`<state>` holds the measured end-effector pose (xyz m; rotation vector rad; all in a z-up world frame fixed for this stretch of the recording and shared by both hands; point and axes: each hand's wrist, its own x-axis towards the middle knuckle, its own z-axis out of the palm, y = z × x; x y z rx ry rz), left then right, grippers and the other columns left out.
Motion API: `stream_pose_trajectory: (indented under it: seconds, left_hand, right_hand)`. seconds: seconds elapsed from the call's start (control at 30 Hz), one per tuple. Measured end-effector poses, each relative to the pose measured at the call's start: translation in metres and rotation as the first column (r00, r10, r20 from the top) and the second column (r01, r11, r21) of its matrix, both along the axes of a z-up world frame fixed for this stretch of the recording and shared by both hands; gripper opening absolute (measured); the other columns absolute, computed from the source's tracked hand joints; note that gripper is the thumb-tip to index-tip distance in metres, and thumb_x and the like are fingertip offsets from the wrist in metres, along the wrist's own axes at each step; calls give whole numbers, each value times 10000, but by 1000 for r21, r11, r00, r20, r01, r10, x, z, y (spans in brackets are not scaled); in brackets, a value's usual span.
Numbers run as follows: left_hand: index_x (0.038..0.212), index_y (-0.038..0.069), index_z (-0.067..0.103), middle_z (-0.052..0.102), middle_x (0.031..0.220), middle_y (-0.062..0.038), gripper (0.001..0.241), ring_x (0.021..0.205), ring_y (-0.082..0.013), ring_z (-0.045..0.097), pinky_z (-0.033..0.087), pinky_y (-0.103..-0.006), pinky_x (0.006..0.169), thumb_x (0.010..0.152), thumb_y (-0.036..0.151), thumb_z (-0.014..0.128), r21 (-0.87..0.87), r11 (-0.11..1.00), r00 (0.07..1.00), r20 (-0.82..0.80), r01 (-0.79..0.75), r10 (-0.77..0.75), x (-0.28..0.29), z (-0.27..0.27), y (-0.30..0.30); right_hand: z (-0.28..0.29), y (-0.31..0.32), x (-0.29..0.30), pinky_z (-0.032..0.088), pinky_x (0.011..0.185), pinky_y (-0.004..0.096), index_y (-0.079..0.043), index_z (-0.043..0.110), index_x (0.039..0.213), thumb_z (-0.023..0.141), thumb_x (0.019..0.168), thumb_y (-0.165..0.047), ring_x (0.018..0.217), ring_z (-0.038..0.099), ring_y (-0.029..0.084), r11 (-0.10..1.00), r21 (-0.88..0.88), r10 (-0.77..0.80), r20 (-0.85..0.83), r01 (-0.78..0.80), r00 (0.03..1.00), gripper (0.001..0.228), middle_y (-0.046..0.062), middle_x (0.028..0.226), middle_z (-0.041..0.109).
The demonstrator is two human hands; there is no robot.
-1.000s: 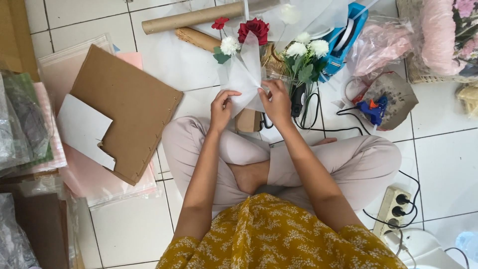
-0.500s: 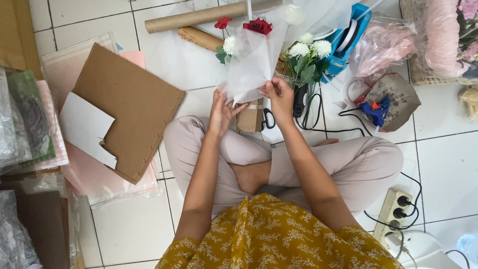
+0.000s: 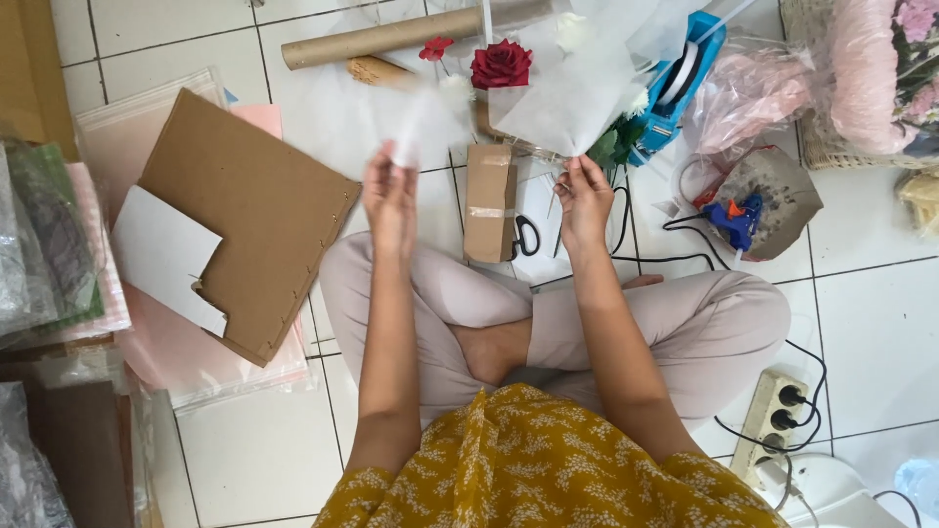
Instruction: The person wraps a small bouquet of artificial flowers in white tissue paper and secures it with tape. They adjust the paper, apply tape to the base, and smooth the edges to complete the wrapping.
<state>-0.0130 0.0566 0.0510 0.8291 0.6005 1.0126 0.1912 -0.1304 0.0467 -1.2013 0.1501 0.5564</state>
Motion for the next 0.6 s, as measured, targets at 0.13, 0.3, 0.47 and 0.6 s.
stream_pose_trajectory:
  seconds: [0.13, 0.3, 0.47, 0.6]
  left_hand:
    - [1610, 238, 247, 538, 1292, -83, 652, 1218, -230, 682, 459, -427, 1234, 1089, -1, 557, -69, 989, 955, 260, -128, 142, 15, -10, 37]
    - [1563, 161, 218, 515, 1036, -87, 742, 1138, -359, 715, 590, -364, 1050, 994, -72, 633, -230, 971, 996, 30, -70, 79, 76, -7, 5]
    - [1434, 66, 342, 671, 960, -122, 661, 855, -277, 762, 637, -342, 877, 930, 41, 768, -99, 992, 938, -346, -71, 33, 90, -73, -7]
    - [955, 199, 658, 760, 798, 74, 262, 701, -24, 643, 529, -206, 689, 839, 290, 874, 136, 988, 722, -675, -79, 151, 92, -99, -7]
  right_hand:
    - [-7, 11, 0, 652, 745, 265, -91, 700, 1128, 706, 986, -134, 797, 726, 151, 998, 65, 10, 5, -10, 1000, 148, 74, 996, 710]
    - [-19, 44, -14, 671, 774, 306, -43, 676, 1109, 717, 960, -64, 823, 761, 193, 995, 44, 82, 74, -86, 994, 156, 120, 996, 729]
    - [-45, 62, -18, 657, 661, 256, -11, 677, 1119, 735, 942, -73, 722, 725, 136, 987, -97, 143, 142, -130, 979, 197, 119, 927, 741]
    - [-73, 63, -16, 584, 603, 173, -64, 715, 1086, 746, 941, -148, 687, 650, 66, 955, -282, 155, 209, -92, 965, 170, 50, 864, 729]
